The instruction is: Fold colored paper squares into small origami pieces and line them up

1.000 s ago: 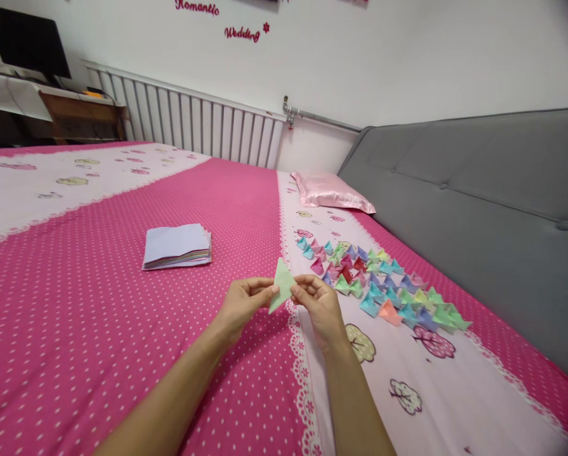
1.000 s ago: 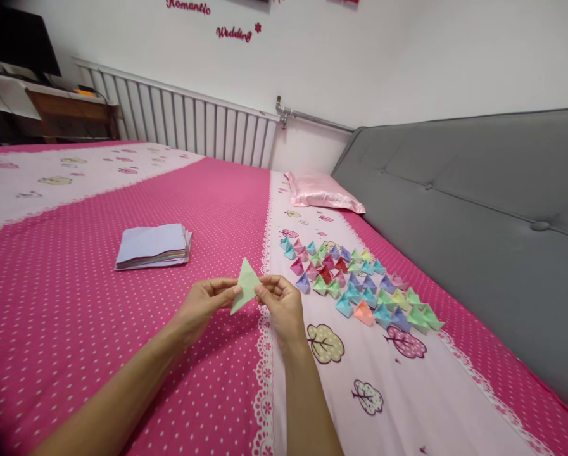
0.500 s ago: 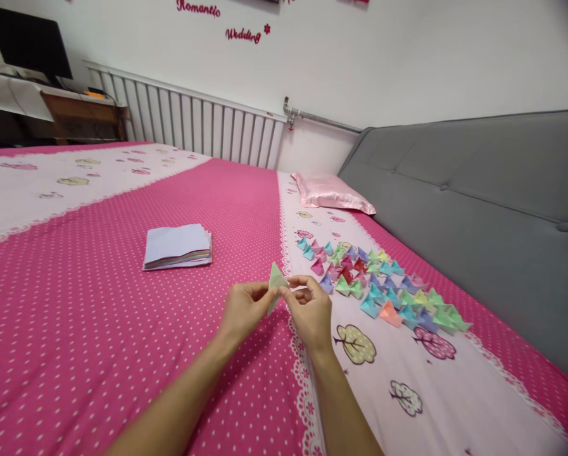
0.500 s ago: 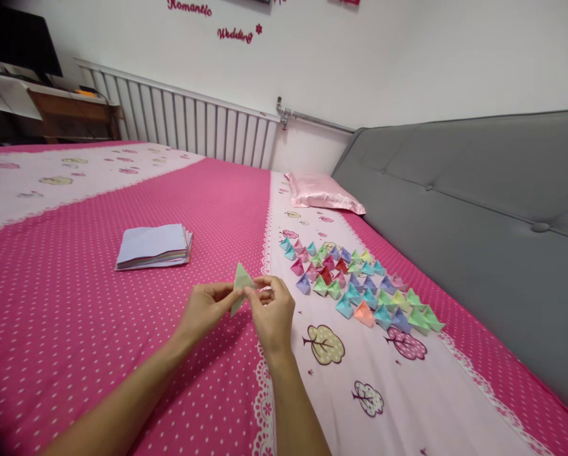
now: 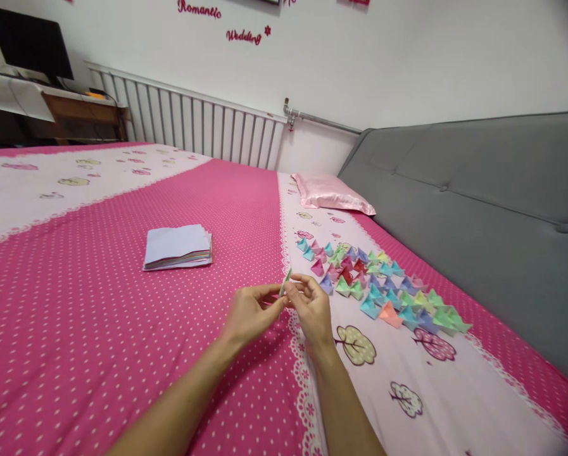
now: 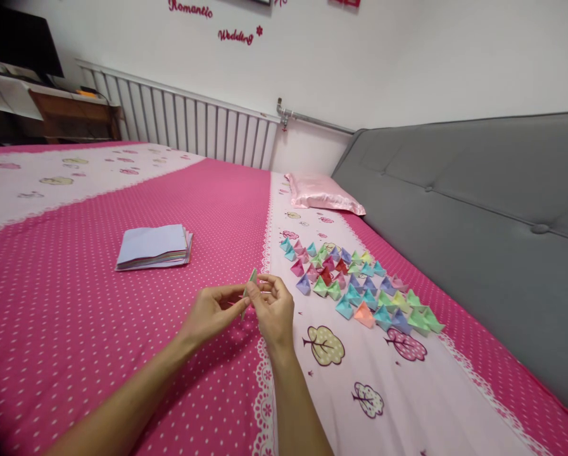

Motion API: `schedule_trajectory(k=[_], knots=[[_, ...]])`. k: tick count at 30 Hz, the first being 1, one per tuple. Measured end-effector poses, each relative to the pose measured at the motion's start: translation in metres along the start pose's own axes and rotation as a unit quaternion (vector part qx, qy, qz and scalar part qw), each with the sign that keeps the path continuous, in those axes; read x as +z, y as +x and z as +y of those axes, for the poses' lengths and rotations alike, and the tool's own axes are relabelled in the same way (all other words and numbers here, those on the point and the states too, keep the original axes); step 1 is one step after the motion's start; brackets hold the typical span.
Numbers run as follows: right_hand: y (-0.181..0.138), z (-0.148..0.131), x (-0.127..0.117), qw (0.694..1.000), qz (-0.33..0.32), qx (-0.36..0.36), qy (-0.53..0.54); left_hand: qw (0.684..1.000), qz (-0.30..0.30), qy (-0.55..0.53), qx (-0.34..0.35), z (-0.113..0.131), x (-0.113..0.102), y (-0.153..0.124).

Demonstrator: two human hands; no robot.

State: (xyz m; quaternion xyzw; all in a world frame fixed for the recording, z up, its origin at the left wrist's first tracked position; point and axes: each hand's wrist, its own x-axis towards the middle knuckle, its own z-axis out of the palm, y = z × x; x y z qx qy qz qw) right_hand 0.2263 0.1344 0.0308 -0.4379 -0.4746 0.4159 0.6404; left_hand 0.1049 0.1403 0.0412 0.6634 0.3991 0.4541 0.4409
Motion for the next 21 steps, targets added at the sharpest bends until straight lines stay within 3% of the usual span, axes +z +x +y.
schedule_trajectory(k=[12, 21], knots=[[0.0029, 0.0036, -0.0022, 1.0, 0.019, 0.012, 0.003, 0.999, 0.002, 0.032, 0.002, 0.0021, -0.0009, -0.0007], [0.0024, 0.001, -0.0021, 1.0, 0.008, 0.02, 0.012, 0.999, 0.005, -0.029, -0.039, 0.0055, -0.0002, 0.0005]])
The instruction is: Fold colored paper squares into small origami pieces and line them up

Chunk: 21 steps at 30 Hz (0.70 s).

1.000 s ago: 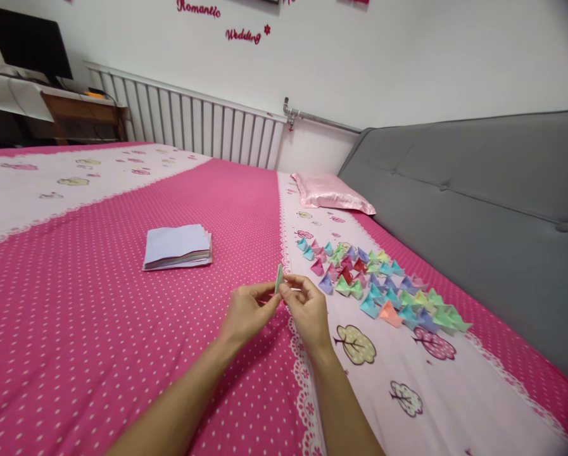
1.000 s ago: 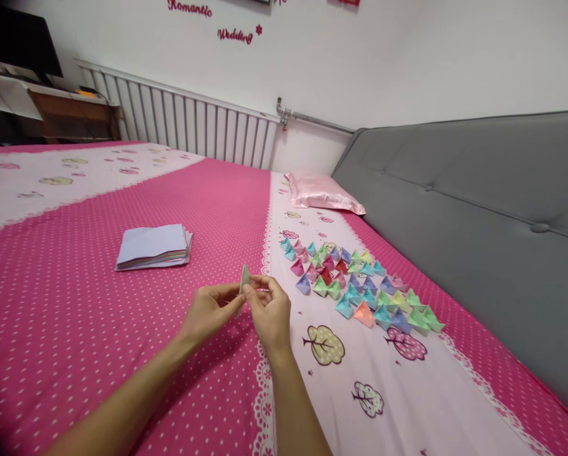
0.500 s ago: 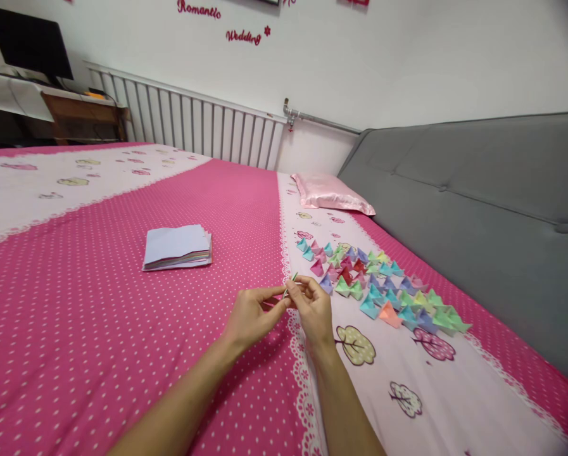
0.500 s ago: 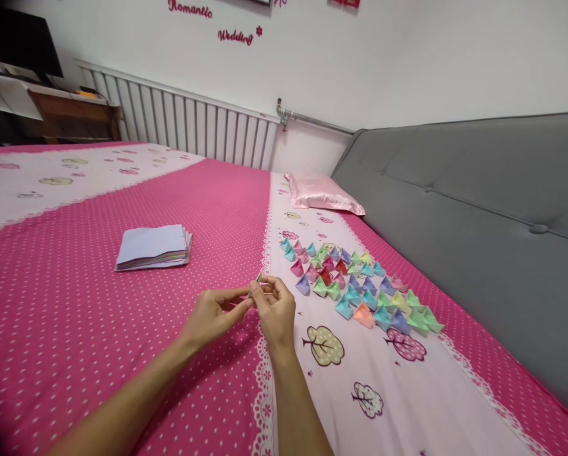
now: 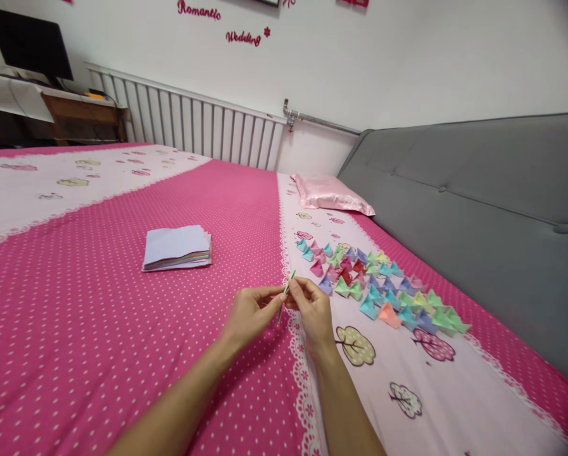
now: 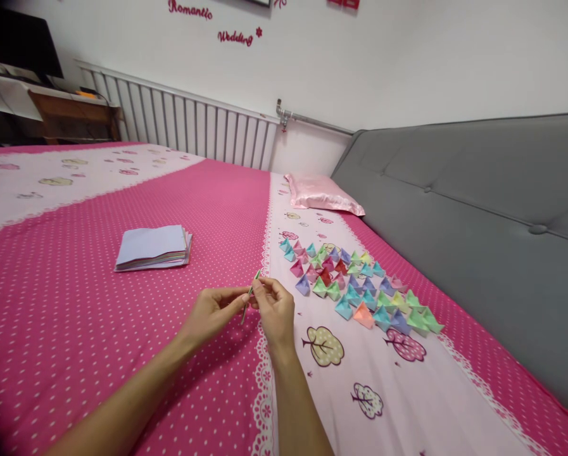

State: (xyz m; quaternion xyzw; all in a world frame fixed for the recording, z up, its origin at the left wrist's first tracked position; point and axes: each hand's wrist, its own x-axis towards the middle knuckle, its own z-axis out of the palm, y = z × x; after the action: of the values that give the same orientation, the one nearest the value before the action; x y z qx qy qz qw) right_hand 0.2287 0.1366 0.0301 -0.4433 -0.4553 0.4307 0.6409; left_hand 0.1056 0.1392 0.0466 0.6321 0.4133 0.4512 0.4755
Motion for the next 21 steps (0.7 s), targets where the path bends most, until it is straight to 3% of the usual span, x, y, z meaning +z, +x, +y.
schedule_trajectory(k=[9, 14, 21], knots=[[-0.001, -0.004, 0.0, 1.0, -0.021, -0.011, -0.017, 0.999, 0.015, -0.045, -0.012, -0.016, 0.0, 0.003], [-0.002, -0.003, 0.0, 0.999, -0.023, -0.028, -0.034, 0.998, 0.007, -0.051, -0.044, -0.012, 0.0, 0.002], [-0.004, -0.001, 0.003, 0.993, -0.014, -0.04, -0.112, 0.995, 0.043, 0.076, 0.056, -0.008, 0.002, 0.0]])
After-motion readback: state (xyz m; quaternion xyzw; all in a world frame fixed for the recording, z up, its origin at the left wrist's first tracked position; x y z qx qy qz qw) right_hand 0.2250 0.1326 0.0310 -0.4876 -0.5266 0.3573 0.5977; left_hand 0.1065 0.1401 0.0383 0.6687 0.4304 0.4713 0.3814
